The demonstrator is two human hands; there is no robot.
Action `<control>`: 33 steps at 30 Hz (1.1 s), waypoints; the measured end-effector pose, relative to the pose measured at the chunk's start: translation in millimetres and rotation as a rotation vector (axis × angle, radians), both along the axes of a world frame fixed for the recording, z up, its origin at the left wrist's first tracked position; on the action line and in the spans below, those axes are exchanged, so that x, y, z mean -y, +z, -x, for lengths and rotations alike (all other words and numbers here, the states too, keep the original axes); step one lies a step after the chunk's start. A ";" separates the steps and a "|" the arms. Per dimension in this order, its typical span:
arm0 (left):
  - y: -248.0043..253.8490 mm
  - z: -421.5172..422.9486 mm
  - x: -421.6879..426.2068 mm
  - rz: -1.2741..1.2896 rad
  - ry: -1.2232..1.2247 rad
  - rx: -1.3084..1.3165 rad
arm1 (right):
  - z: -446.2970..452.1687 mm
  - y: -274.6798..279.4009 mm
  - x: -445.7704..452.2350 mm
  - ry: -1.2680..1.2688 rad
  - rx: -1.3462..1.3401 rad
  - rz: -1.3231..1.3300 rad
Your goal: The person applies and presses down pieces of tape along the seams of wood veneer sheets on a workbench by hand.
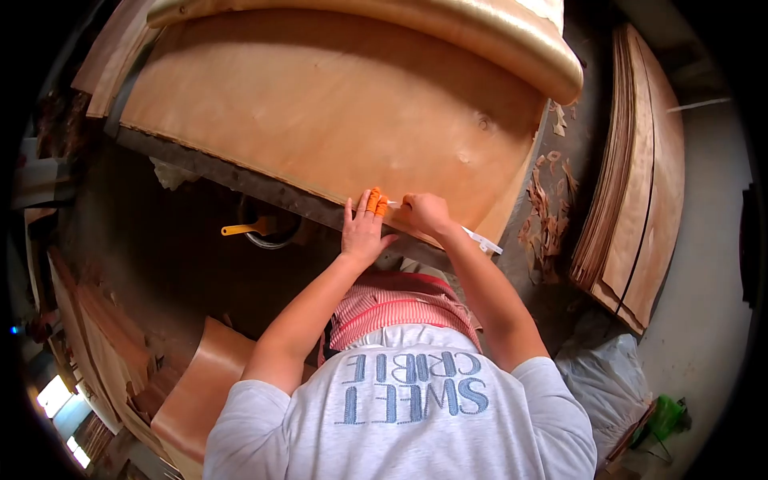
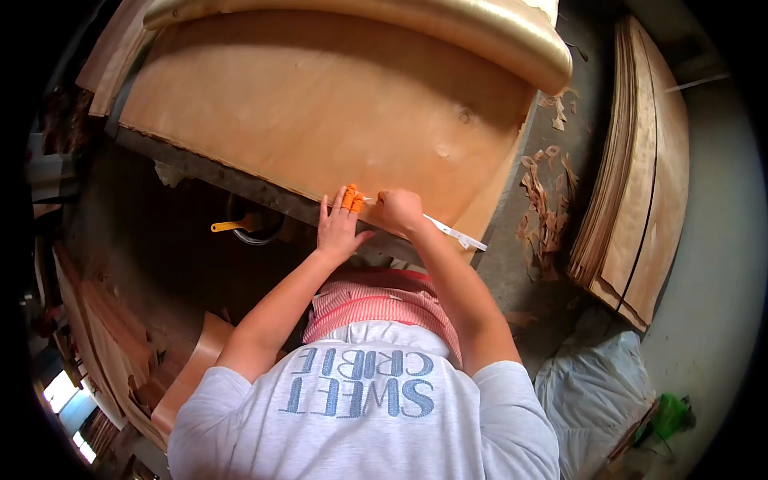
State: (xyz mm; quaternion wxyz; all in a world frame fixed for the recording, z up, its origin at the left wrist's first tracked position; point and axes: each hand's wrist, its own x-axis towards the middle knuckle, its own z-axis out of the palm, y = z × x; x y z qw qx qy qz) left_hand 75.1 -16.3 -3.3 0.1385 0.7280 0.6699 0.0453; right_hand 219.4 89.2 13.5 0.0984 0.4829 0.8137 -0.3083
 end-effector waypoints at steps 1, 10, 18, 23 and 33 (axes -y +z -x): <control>1.1 0.1 -1.1 0.003 -0.006 -0.014 | -3.5 2.5 -6.4 0.041 0.109 -0.027; 5.1 -14.6 -29.7 -0.034 -0.001 0.169 | -99.2 -33.4 -46.7 -0.616 -0.320 0.416; -0.5 -102.8 -71.8 0.023 -0.230 -0.044 | -107.5 -34.8 -51.8 -0.509 -0.384 0.441; 3.2 -109.9 -78.0 0.097 -0.244 -0.165 | -131.4 -30.8 -54.1 -0.293 -0.245 0.194; 6.4 -114.1 -82.4 0.103 -0.250 -0.208 | -264.6 -5.4 -48.8 -1.269 -1.035 0.396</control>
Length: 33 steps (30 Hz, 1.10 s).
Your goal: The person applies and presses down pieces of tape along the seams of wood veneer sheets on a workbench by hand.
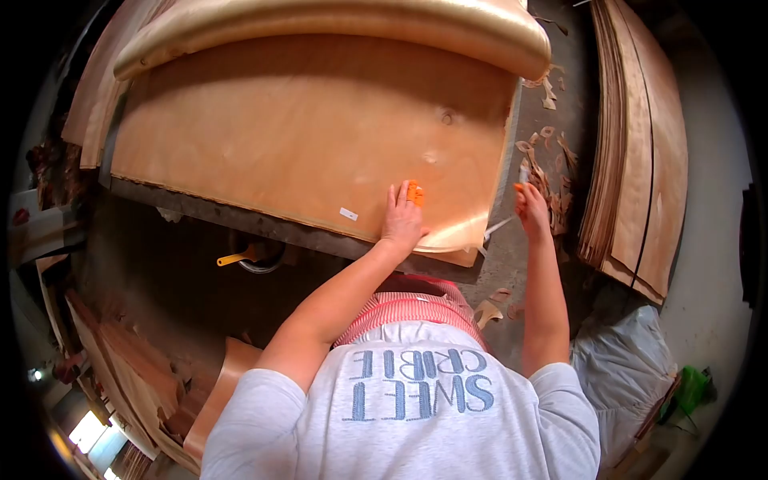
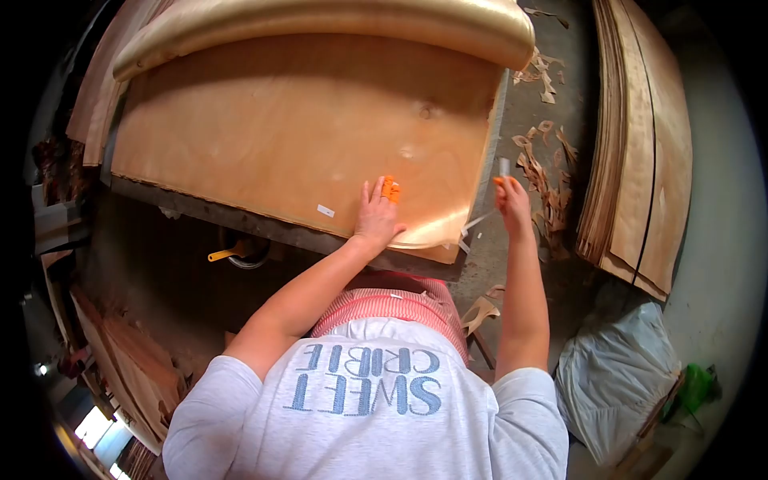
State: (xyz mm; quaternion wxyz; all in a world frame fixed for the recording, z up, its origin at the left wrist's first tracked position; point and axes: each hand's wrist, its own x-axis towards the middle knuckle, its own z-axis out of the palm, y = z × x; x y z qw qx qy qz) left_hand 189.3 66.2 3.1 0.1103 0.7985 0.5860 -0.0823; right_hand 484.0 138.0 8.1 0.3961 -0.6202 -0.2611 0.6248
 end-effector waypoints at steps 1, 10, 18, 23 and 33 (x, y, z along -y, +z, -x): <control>-2.4 0.2 1.0 -0.014 0.002 0.008 | -18.0 -3.1 16.7 -0.194 -0.198 -0.067; -9.2 9.2 3.5 -0.011 -0.020 0.099 | -180.5 45.5 159.2 -0.946 -0.301 -0.555; -12.7 49.0 9.0 -0.135 -0.061 0.479 | -168.0 147.5 185.2 -0.692 0.466 -0.590; 11.2 63.2 -15.9 0.153 -0.256 0.181 | -80.1 135.8 207.1 -0.465 0.515 -0.418; 6.3 207.0 87.3 -0.209 0.119 0.907 | 59.1 93.4 305.0 -0.129 0.365 -0.078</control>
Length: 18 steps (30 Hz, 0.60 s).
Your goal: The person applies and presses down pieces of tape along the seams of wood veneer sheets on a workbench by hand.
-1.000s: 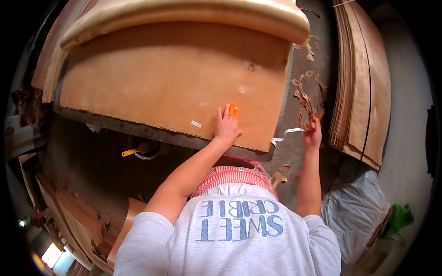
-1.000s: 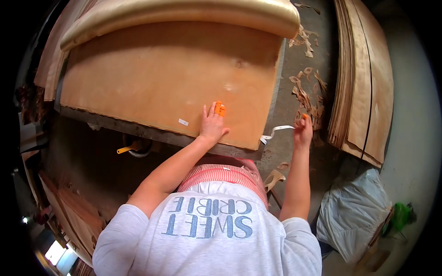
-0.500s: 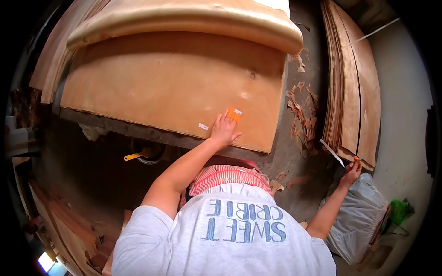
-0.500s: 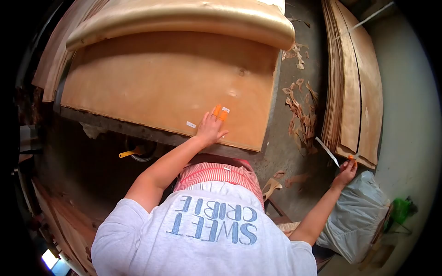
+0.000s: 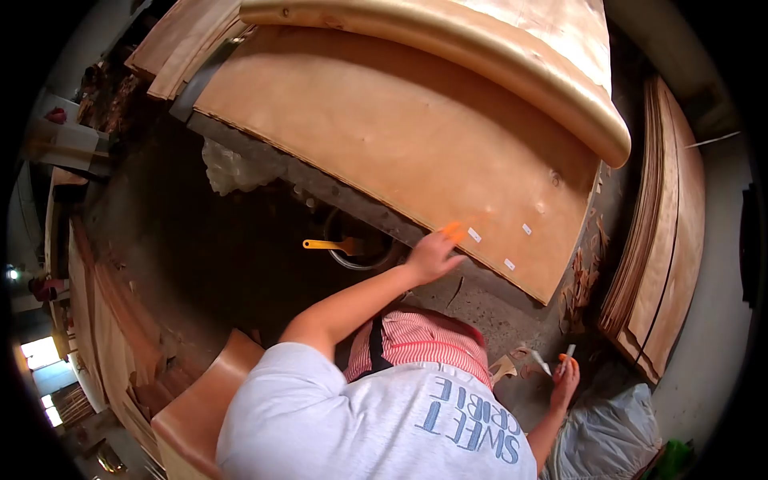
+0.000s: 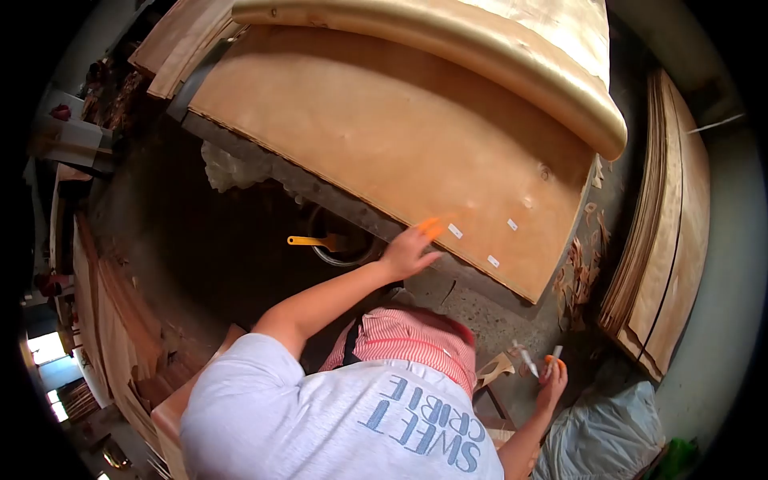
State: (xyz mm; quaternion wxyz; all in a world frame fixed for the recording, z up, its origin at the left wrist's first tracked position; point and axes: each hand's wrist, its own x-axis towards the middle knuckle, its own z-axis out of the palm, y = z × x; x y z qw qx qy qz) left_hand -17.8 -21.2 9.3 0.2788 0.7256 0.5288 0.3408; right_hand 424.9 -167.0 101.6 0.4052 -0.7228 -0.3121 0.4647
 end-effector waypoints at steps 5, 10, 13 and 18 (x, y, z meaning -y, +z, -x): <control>-8.6 99.7 130.3 0.142 0.233 -0.122 | 80.0 -3.3 -21.6 0.221 -0.112 0.129; -23.0 136.0 213.0 0.379 0.369 -0.174 | 157.9 -17.2 -40.3 0.560 -0.231 0.119; -12.3 144.5 241.9 0.416 0.335 -0.151 | 204.6 -30.7 -35.7 0.689 -0.292 0.065; 13.0 163.4 273.9 0.411 0.302 -0.124 | 255.7 -34.6 -30.0 0.749 -0.226 0.002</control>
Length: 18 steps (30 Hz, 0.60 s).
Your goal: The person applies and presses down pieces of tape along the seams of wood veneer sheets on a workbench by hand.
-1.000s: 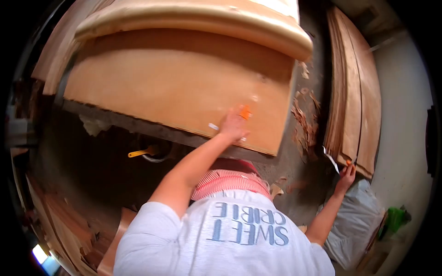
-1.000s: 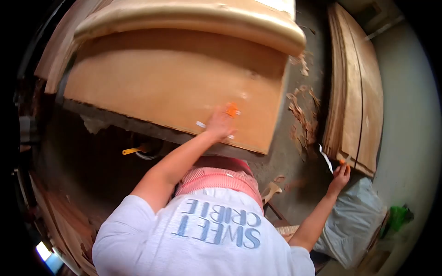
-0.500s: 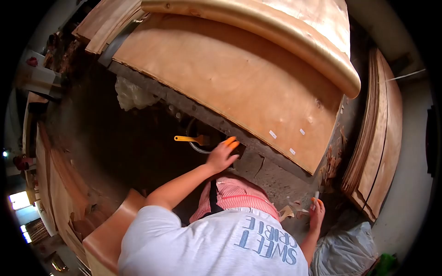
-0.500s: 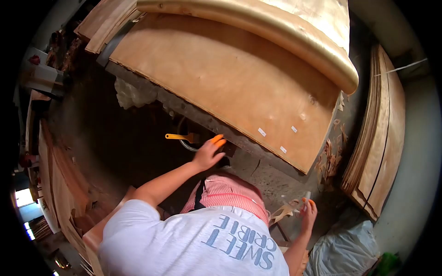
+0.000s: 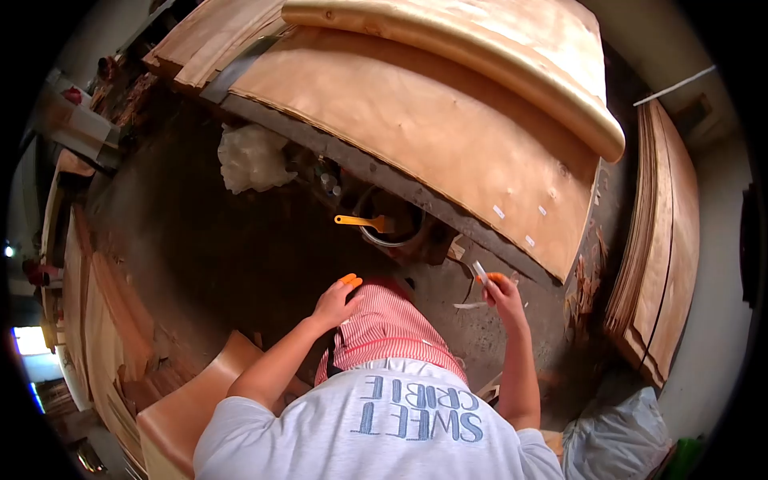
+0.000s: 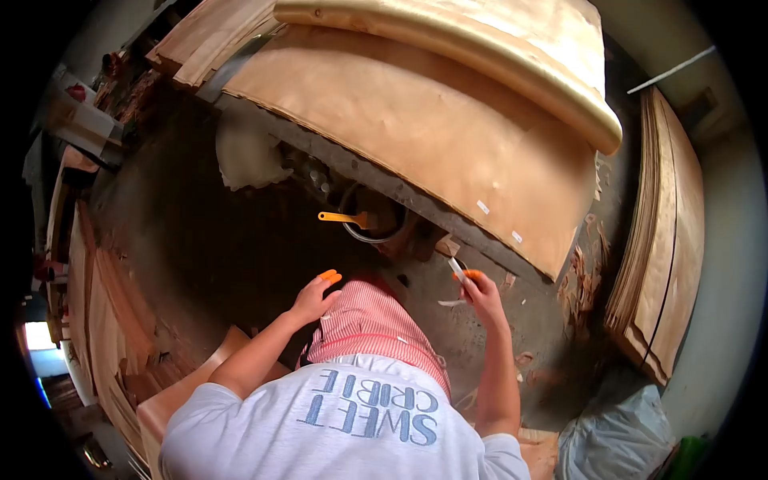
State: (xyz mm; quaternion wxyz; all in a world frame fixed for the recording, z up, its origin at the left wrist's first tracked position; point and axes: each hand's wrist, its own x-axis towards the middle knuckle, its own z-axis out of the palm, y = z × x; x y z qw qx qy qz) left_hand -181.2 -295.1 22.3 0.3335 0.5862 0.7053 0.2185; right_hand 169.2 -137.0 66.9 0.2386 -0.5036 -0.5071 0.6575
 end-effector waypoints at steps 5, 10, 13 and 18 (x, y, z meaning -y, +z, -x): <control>7.2 25.1 -16.0 -0.060 -0.004 0.088 | 46.7 16.3 -33.4 0.011 0.056 -0.050; 17.5 49.8 -85.5 -0.095 -0.088 0.120 | 115.2 9.9 -102.2 0.102 0.130 -0.078; 22.6 63.4 -132.2 -0.114 -0.168 0.143 | 159.5 -20.0 -150.6 0.098 0.150 -0.074; 17.4 84.9 -203.7 -0.113 -0.224 0.169 | 203.0 -84.1 -219.9 -0.035 0.299 -0.095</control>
